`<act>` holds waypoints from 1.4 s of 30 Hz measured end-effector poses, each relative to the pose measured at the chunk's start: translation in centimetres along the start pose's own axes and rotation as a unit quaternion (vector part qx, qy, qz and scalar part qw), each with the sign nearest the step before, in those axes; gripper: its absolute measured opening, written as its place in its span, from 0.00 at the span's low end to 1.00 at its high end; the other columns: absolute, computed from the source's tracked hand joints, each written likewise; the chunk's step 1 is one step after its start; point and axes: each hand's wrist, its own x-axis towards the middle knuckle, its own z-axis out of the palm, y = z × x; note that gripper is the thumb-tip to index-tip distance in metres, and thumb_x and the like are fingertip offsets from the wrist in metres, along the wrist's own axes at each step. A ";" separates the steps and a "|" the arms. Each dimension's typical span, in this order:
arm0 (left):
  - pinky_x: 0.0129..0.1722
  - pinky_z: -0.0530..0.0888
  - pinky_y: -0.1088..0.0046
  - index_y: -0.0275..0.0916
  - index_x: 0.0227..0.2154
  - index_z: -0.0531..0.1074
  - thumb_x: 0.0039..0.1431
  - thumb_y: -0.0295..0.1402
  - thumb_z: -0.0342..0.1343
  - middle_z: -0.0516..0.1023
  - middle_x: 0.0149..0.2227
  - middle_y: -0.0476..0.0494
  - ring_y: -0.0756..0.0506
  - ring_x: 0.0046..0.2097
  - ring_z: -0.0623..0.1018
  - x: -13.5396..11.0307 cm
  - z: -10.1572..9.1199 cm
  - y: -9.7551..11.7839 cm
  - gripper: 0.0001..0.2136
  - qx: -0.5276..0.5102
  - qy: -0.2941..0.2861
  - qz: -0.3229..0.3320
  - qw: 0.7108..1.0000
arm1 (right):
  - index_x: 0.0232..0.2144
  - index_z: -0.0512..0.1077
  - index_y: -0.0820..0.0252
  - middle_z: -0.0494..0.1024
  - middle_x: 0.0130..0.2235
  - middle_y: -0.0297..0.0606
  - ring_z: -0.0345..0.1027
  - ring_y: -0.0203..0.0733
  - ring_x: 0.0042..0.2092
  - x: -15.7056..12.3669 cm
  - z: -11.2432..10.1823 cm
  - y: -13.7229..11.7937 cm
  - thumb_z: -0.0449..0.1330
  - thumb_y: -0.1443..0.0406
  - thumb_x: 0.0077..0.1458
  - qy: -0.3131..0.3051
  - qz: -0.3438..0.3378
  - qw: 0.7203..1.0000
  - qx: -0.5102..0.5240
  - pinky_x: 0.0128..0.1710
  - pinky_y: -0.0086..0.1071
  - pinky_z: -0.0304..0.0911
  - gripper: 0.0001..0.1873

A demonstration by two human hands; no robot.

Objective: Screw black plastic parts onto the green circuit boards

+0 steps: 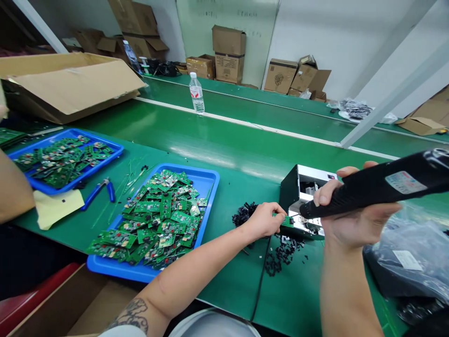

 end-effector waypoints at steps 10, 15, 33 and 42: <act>0.24 0.67 0.79 0.35 0.35 0.73 0.57 0.35 0.50 0.70 0.19 0.50 0.51 0.23 0.74 0.1 0.0 -0.1 0.10 -0.004 -0.004 0.003 1.000 | 0.46 0.71 0.52 0.73 0.39 0.35 0.64 0.34 0.19 -0.1 -0.1 0.3 0.61 0.44 0.47 0.009 0.016 1.000 -0.017 0.16 0.34 0.57 0.29; 0.24 0.67 0.79 0.35 0.36 0.74 0.56 0.35 0.50 0.70 0.19 0.50 0.50 0.24 0.74 0.0 0.0 -0.1 0.11 0.001 -0.006 -0.002 1.000 | 0.47 0.71 0.52 0.73 0.39 0.35 0.65 0.35 0.20 -0.3 -0.3 0.5 0.60 0.44 0.49 -0.008 0.016 1.000 -0.013 0.16 0.34 0.58 0.28; 0.23 0.66 0.78 0.35 0.37 0.74 0.57 0.35 0.50 0.70 0.18 0.50 0.51 0.21 0.70 0.1 0.1 -0.2 0.12 0.012 0.003 -0.005 1.000 | 0.46 0.72 0.53 0.73 0.38 0.37 0.66 0.35 0.20 -0.4 -0.2 0.7 0.61 0.45 0.49 -0.018 0.012 1.000 -0.007 0.15 0.35 0.59 0.28; 0.22 0.66 0.79 0.35 0.35 0.75 0.56 0.35 0.50 0.69 0.17 0.51 0.51 0.21 0.71 0.3 0.1 -0.4 0.11 0.003 0.010 0.012 1.000 | 0.46 0.72 0.52 0.73 0.38 0.36 0.64 0.33 0.20 -0.9 0.1 0.9 0.61 0.44 0.47 -0.016 0.021 0.999 -0.021 0.16 0.32 0.59 0.28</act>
